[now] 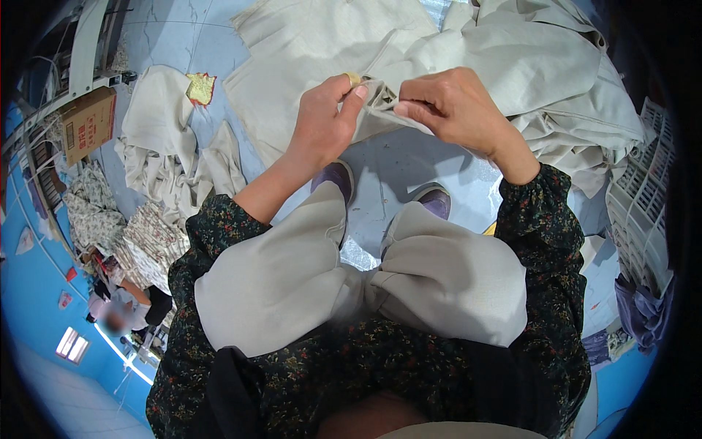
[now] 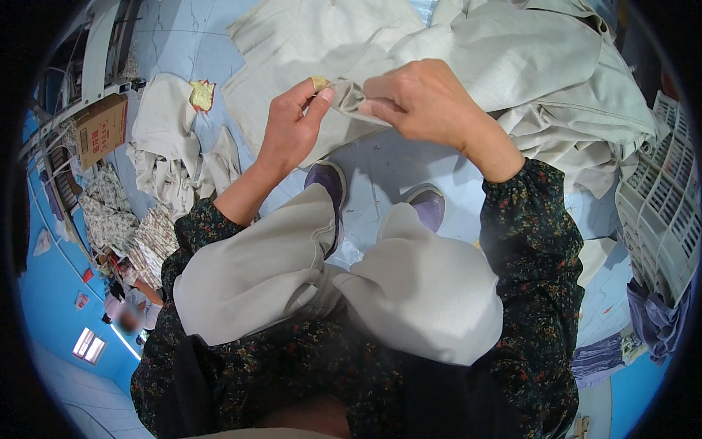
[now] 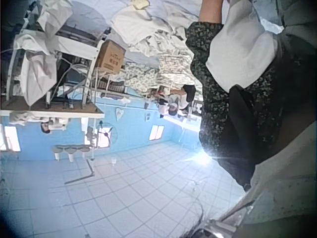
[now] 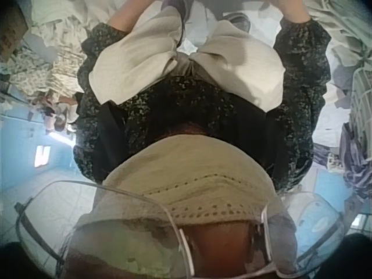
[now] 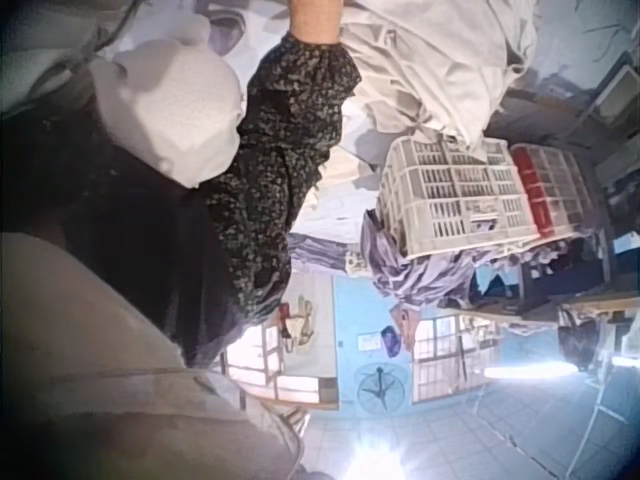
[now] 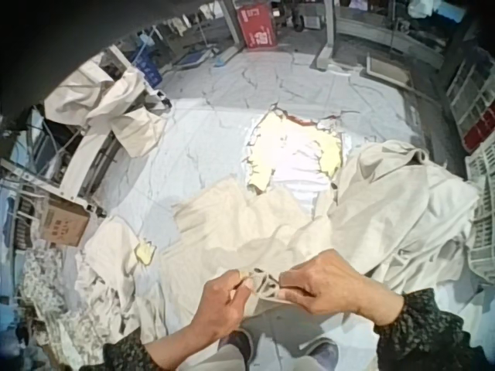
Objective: Trimming loose threads and preparing fabric pieces using nippers.
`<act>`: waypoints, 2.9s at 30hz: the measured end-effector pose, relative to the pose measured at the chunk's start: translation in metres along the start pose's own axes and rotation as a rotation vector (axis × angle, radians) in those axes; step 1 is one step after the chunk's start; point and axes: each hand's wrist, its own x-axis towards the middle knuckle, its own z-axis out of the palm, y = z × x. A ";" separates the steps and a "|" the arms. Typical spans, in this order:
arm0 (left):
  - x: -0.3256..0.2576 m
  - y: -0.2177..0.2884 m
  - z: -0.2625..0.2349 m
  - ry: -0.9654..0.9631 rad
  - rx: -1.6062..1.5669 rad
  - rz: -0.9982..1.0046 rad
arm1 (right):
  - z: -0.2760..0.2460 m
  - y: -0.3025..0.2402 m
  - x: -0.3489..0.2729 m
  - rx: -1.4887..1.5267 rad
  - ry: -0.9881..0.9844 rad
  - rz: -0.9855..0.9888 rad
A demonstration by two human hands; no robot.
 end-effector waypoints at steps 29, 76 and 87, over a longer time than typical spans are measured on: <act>0.107 -0.056 0.122 -0.549 0.085 0.276 | 0.016 0.131 -0.036 -0.098 0.385 0.769; -0.007 -0.011 0.113 -0.359 0.232 0.778 | 0.036 -0.031 -0.154 1.182 0.487 1.173; 0.007 -0.025 0.103 -0.858 0.213 0.769 | -0.027 0.004 -0.129 0.055 0.910 1.095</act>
